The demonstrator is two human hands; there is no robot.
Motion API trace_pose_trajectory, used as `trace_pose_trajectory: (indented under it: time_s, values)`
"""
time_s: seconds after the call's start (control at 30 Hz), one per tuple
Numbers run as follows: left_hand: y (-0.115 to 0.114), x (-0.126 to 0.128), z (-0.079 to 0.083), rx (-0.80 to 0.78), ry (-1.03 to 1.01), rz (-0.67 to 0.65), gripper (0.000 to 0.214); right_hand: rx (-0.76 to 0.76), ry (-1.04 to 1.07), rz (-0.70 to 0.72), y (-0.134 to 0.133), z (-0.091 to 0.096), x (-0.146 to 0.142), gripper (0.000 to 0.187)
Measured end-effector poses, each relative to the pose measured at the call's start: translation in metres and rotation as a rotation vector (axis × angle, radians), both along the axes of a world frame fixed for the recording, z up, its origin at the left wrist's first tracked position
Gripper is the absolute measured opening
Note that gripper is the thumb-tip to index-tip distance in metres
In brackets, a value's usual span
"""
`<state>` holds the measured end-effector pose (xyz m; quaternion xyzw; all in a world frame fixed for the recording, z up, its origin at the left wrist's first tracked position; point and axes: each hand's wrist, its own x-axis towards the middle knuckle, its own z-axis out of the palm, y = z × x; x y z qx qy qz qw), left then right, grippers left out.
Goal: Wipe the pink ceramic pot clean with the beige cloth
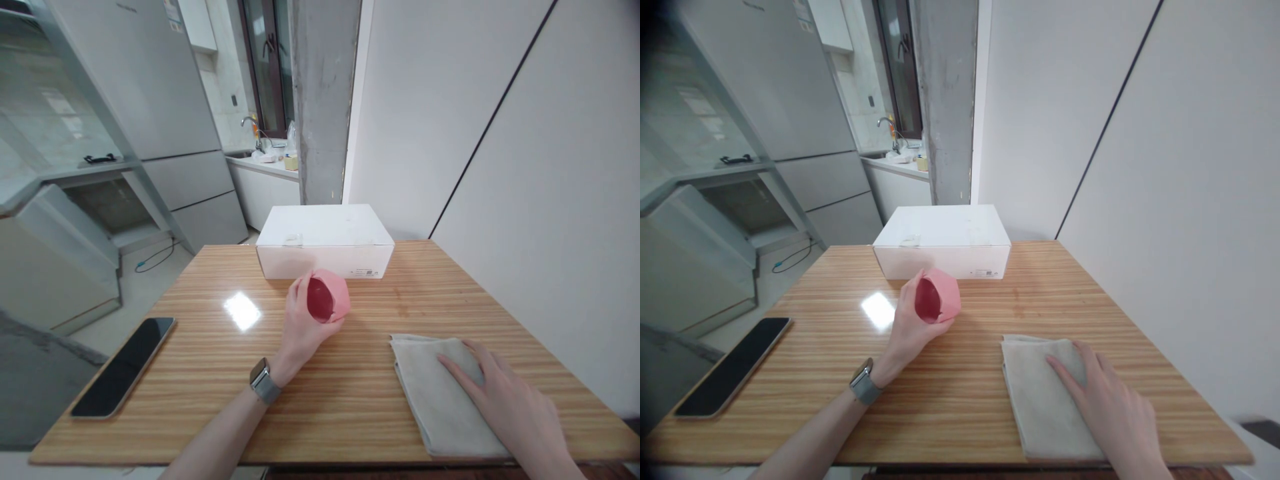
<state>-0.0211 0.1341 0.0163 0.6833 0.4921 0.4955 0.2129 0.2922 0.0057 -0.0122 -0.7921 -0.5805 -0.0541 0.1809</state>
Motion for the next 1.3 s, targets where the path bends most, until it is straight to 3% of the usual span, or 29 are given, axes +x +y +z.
trace_pose_trajectory:
  time_s: [0.1,0.17,0.27,0.4,0.47,0.6,0.8,0.97,1.07,1.2,1.3]
  values:
    - [-0.002,0.001,-0.002,-0.041,-0.057,-0.025,0.107,0.045,-0.134,-0.065,0.006,0.014,-0.010,0.050]
    - [-0.004,0.001,-0.002,-0.048,-0.062,-0.043,0.109,0.189,-0.014,-0.019,0.015,0.026,-0.020,0.046]
    - [-0.007,0.002,0.001,-0.022,-0.011,-0.077,0.108,0.240,0.408,0.159,0.036,0.039,-0.038,0.038]
    - [-0.010,0.001,0.005,0.010,0.079,-0.142,0.106,0.038,1.058,0.394,0.066,0.040,-0.071,0.042]
    - [-0.010,0.001,0.005,0.019,0.100,-0.181,0.106,0.008,1.193,0.514,0.076,0.037,-0.085,0.051]
    - [-0.012,0.002,0.003,0.033,0.108,-0.253,0.109,0.026,0.990,0.795,0.086,0.033,-0.102,0.092]
    - [-0.016,0.006,0.004,0.036,0.114,-0.312,0.108,0.173,0.622,0.901,0.094,0.026,-0.115,0.101]
    - [-0.017,0.004,0.007,-0.021,0.127,-0.362,0.118,0.202,0.384,0.853,0.094,0.022,-0.118,0.100]
    - [-0.017,0.003,0.009,-0.112,0.024,-0.443,0.119,0.174,0.389,0.797,0.092,0.026,-0.114,0.094]
    - [-0.017,0.003,0.012,-0.179,-0.147,-0.530,0.097,0.165,0.519,0.619,0.094,0.030,-0.095,0.094]
    - [-0.017,0.005,0.011,-0.123,-0.181,-0.469,0.074,0.177,0.538,0.480,0.099,0.027,-0.070,0.095]
